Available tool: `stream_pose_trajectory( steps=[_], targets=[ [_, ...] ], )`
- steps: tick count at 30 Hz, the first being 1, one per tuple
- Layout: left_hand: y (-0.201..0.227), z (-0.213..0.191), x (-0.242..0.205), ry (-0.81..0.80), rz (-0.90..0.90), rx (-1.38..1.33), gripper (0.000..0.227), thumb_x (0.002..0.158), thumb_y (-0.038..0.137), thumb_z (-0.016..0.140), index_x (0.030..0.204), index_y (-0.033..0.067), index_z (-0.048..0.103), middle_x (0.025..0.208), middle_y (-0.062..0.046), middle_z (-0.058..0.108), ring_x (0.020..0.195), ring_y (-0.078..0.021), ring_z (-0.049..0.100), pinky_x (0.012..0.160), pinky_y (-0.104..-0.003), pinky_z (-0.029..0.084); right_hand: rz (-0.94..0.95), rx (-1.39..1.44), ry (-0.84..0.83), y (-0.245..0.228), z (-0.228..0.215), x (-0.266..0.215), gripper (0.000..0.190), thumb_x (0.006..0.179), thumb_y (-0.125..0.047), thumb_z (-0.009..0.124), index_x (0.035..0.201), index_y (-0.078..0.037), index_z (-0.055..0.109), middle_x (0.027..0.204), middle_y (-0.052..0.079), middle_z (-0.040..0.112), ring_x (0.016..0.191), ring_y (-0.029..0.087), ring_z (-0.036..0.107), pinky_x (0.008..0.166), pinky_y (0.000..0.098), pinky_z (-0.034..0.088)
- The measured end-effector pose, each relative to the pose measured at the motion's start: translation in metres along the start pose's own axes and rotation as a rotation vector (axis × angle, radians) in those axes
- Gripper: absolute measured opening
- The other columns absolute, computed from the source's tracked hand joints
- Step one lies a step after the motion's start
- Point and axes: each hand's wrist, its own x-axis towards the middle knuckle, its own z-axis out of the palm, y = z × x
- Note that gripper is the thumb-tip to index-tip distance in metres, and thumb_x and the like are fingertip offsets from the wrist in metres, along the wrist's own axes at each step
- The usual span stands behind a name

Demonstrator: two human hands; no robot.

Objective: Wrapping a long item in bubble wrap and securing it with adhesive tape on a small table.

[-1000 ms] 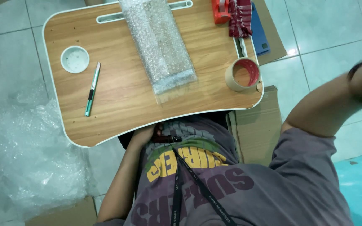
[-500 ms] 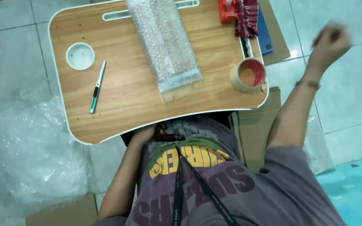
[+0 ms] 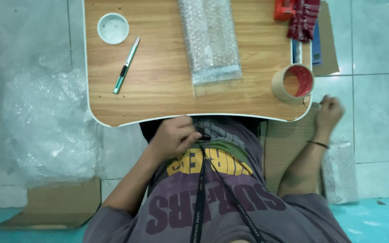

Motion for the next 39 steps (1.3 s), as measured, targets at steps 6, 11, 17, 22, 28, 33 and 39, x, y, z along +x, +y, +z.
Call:
stream_pose_trajectory(
  steps=[6,11,17,22,28,33,39],
  targets=[
    [0.004,-0.056,0.031,0.380,-0.193,0.315,0.017,0.093,0.004,0.064,0.078,-0.0023,0.058,0.079,-0.012,0.052,0.070,-0.0273,0.049,0.066,-0.039,0.042,-0.397,0.098,-0.002,-0.195,-0.082,0.033,0.031,0.128,0.000,0.066,0.101,0.012,0.060,0.082,0.016,0.054,0.070,0.021,0.036,0.065,0.0356,0.035],
    [-0.030,-0.056,0.079,0.412,-0.159,0.415,0.013,0.100,0.009,0.061,0.109,0.0016,0.066,0.108,-0.010,0.058,0.096,-0.0267,0.059,0.082,-0.039,0.050,-0.568,0.444,-0.154,-0.328,-0.048,0.013,0.016,0.113,-0.001,0.066,0.100,0.007,0.060,0.093,0.015,0.056,0.083,0.025,0.047,0.079,0.0381,0.041],
    [-0.057,-0.039,0.133,0.365,-0.140,0.572,0.035,0.097,0.015,0.072,0.130,0.0111,0.062,0.120,-0.009,0.055,0.102,-0.0246,0.060,0.083,-0.038,0.056,-0.540,0.330,-0.462,-0.443,-0.005,0.019,0.020,0.103,0.010,0.058,0.124,0.012,0.058,0.110,0.023,0.067,0.092,0.029,0.065,0.075,0.0357,0.055],
    [-0.076,-0.027,0.125,0.220,-0.546,0.507,0.060,0.103,0.048,0.059,0.142,0.0058,0.041,0.090,-0.016,0.070,0.074,-0.0334,0.072,0.065,-0.045,0.057,-0.368,0.242,-0.532,-0.419,0.020,0.023,0.026,0.110,-0.008,0.061,0.132,0.005,0.055,0.083,0.009,0.064,0.064,0.016,0.054,0.054,0.0300,0.040],
    [-0.065,-0.016,0.117,0.157,-0.633,0.412,0.077,0.094,0.054,0.071,0.145,0.0048,0.039,0.069,-0.001,0.073,0.059,-0.0204,0.073,0.052,-0.034,0.055,-0.219,0.353,-0.668,-0.396,0.025,0.017,0.065,0.091,-0.011,0.086,0.139,0.009,0.048,0.079,0.012,0.066,0.064,0.016,0.060,0.053,0.0237,0.045],
    [-0.076,-0.007,0.115,0.172,-0.611,0.417,0.083,0.086,0.046,0.083,0.145,0.0091,0.037,0.072,0.001,0.073,0.060,-0.0172,0.072,0.049,-0.031,0.052,-0.147,0.527,-0.706,-0.386,0.026,0.021,0.063,0.090,0.004,0.079,0.143,0.009,0.045,0.088,0.016,0.070,0.074,0.019,0.069,0.061,0.0230,0.052],
    [-0.069,-0.016,0.113,0.196,-0.614,0.291,0.074,0.084,0.037,0.086,0.141,0.0112,0.047,0.067,0.005,0.068,0.058,-0.0115,0.068,0.052,-0.028,0.052,0.130,0.750,-0.752,-0.388,0.027,0.015,0.048,0.099,0.003,0.067,0.140,0.003,0.044,0.090,0.014,0.070,0.072,0.016,0.070,0.062,0.0201,0.058]
  ],
)
